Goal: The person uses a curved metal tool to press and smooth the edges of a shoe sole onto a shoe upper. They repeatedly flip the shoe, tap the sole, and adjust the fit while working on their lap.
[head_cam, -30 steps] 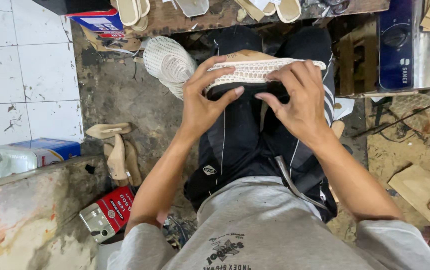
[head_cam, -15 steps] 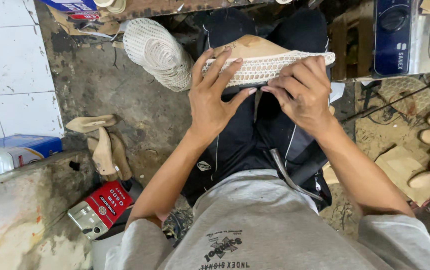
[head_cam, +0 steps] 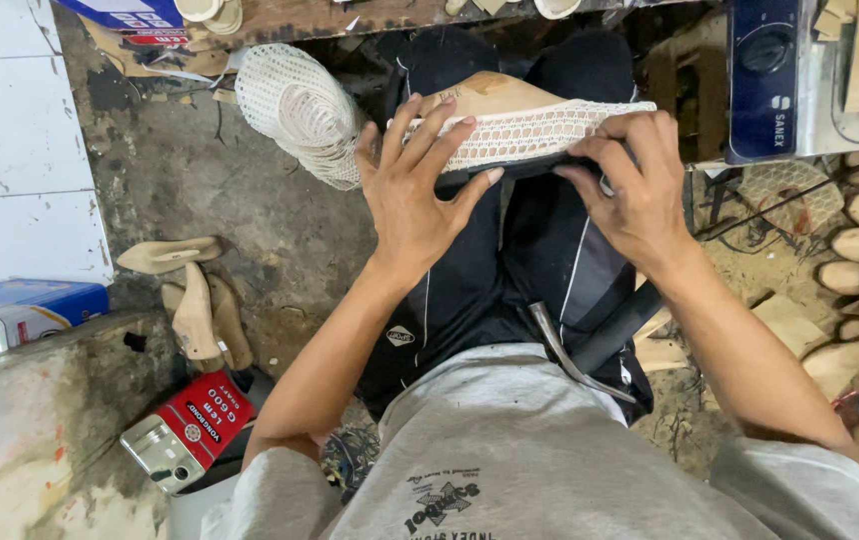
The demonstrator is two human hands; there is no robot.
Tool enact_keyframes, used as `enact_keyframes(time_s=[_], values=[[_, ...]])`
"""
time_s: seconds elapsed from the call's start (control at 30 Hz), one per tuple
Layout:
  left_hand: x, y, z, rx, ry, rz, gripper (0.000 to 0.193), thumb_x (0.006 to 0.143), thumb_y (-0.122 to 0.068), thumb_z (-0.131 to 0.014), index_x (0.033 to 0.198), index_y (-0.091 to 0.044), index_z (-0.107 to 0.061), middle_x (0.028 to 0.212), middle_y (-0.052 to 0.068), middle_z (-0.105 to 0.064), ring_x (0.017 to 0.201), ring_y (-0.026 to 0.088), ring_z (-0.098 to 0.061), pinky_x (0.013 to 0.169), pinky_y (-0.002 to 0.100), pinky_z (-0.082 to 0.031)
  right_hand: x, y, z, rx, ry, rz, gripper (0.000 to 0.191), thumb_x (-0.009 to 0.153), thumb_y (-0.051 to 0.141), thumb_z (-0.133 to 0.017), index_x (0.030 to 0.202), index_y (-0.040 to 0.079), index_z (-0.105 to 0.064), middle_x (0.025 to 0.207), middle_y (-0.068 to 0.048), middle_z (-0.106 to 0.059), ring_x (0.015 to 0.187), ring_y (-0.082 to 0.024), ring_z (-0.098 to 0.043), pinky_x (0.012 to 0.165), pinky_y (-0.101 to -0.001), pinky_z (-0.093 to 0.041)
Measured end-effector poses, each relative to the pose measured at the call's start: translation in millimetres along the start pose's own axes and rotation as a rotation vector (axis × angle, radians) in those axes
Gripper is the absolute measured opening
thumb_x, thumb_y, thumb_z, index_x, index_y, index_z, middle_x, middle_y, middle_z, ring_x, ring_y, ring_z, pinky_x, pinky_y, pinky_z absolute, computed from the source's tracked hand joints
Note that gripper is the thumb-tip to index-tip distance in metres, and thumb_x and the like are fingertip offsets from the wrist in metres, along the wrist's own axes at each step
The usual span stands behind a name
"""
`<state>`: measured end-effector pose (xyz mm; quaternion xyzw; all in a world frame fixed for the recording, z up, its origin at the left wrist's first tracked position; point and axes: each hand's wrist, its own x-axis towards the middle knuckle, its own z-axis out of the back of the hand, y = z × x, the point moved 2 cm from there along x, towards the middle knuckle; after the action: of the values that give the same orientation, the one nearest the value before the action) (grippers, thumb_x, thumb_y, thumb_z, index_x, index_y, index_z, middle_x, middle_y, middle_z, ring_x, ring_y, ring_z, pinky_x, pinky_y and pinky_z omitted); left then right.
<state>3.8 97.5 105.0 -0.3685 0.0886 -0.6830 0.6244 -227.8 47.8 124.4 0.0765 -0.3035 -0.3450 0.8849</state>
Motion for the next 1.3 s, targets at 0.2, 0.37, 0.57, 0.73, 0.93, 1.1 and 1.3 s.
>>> enact_keyframes(time_s=[0.2, 0.37, 0.57, 0.73, 0.93, 1.1, 1.3], values=[[18.7, -14.8, -27.3, 0.096, 0.242, -0.272, 0.06, 0.089, -0.031, -0.077, 0.139, -0.001, -0.061, 0.142, 0.018, -0.062, 0.138, 0.037, -0.048, 0.118, 0.052, -0.032, -2.8, -13.9, 1.8, 0.013, 0.012, 0.046, 0.032, 0.079, -0.006, -0.087, 0.104, 0.002, -0.069, 0.106, -0.011, -0.062, 0.097, -0.031, -0.061, 0.084, -0.0394, -0.051], [23.6, -15.5, -48.1, 0.022, 0.248, -0.363, 0.058, 0.097, -0.029, -0.073, 0.138, 0.008, -0.057, 0.141, 0.025, -0.06, 0.139, 0.039, -0.051, 0.121, 0.046, -0.036, 4.6, -21.1, 5.0, 0.101, 0.108, 0.012, 0.03, 0.073, -0.011, -0.082, 0.095, 0.002, -0.067, 0.097, -0.011, -0.062, 0.095, -0.032, -0.061, 0.083, -0.0417, -0.051], [19.6, -10.8, -55.3, 0.007, 0.231, -0.319, 0.052, 0.097, -0.025, -0.072, 0.136, 0.007, -0.059, 0.139, 0.025, -0.062, 0.136, 0.039, -0.055, 0.119, 0.047, -0.039, 12.0, -26.8, 9.7, 0.156, 0.1, -0.012, 0.035, 0.073, -0.001, -0.091, 0.099, 0.003, -0.068, 0.099, -0.01, -0.063, 0.096, -0.032, -0.062, 0.082, -0.0413, -0.051], [26.8, -20.1, -43.5, 0.024, 0.24, -0.294, 0.052, 0.097, -0.026, -0.073, 0.136, 0.006, -0.059, 0.14, 0.024, -0.061, 0.137, 0.037, -0.055, 0.12, 0.046, -0.04, 8.4, -35.2, 18.2, 0.134, 0.05, 0.019, 0.041, 0.072, 0.006, -0.095, 0.1, 0.0, -0.066, 0.102, -0.013, -0.063, 0.095, -0.033, -0.059, 0.082, -0.043, -0.049], [34.8, -44.7, -50.1, 0.025, 0.257, -0.409, 0.06, 0.089, -0.029, -0.076, 0.136, 0.006, -0.061, 0.134, 0.023, -0.064, 0.126, 0.042, -0.056, 0.108, 0.05, -0.04, 4.9, -37.9, 25.4, 0.155, 0.147, 0.013, 0.031, 0.074, -0.012, -0.083, 0.098, 0.0, -0.066, 0.1, -0.011, -0.064, 0.093, -0.03, -0.063, 0.079, -0.0379, -0.052], [36.7, -36.4, -63.4, -0.091, 0.2, -0.473, 0.049, 0.1, -0.026, -0.075, 0.136, 0.004, -0.061, 0.138, 0.019, -0.064, 0.133, 0.035, -0.06, 0.119, 0.045, -0.044, 7.9, -37.6, 26.8, 0.247, 0.154, -0.05, 0.029, 0.075, -0.005, -0.087, 0.095, 0.001, -0.068, 0.097, -0.01, -0.065, 0.094, -0.03, -0.063, 0.079, -0.0396, -0.051], [34.7, -34.8, -57.3, -0.102, 0.178, -0.465, 0.048, 0.098, -0.024, -0.077, 0.134, 0.004, -0.061, 0.135, 0.019, -0.065, 0.128, 0.034, -0.062, 0.113, 0.044, -0.048, 1.7, -43.9, 34.7, 0.186, 0.067, -0.036, 0.034, 0.076, 0.005, -0.093, 0.099, 0.0, -0.069, 0.099, -0.012, -0.064, 0.096, -0.032, -0.062, 0.081, -0.0412, -0.05]])
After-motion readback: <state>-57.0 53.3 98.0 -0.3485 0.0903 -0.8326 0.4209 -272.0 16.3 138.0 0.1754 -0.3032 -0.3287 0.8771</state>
